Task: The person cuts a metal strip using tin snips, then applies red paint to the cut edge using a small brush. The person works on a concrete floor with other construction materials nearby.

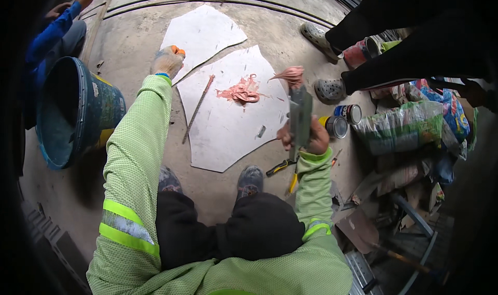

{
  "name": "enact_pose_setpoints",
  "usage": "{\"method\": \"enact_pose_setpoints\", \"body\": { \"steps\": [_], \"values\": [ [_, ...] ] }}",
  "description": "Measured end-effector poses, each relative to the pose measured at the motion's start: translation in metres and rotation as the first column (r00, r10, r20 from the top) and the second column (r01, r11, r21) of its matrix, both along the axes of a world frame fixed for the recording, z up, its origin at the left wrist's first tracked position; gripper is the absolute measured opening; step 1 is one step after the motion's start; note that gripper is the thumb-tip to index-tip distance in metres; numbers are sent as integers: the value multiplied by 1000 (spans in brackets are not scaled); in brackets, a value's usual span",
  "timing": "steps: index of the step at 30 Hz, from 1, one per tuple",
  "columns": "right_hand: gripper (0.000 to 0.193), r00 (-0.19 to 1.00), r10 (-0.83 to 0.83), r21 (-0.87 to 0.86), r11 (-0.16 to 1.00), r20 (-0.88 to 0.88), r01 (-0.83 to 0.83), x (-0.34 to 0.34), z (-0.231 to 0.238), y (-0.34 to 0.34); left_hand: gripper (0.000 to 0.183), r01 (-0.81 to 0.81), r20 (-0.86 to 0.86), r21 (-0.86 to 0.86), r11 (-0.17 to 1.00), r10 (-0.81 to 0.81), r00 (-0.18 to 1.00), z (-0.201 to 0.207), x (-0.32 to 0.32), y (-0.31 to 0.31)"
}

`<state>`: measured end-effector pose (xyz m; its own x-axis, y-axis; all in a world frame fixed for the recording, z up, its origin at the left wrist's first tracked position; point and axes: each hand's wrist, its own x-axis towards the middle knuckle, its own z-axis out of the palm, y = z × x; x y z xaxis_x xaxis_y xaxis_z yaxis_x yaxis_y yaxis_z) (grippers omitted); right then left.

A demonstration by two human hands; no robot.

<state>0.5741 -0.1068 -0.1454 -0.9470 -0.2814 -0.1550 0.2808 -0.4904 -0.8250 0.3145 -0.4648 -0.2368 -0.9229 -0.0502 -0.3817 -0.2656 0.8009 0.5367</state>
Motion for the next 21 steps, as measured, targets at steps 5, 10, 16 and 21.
{"method": "enact_pose_setpoints", "body": {
  "steps": [5,10,16,21],
  "values": [
    [69,998,-25,-74,997,57,29,-8,-1,4,28,-68,-42,62,996,70,997,9,-8,2],
    [53,962,-215,5,976,170,217,-16,-56,-8,31,5,-312,392,920,127,942,59,-35,38],
    [52,961,-200,-200,951,188,237,-20,-61,-14,72,413,-629,384,826,-93,772,139,-55,119],
    [53,960,-191,-267,933,205,242,-9,-79,-12,97,688,-756,297,662,-277,593,143,-88,204]
  ]
}}
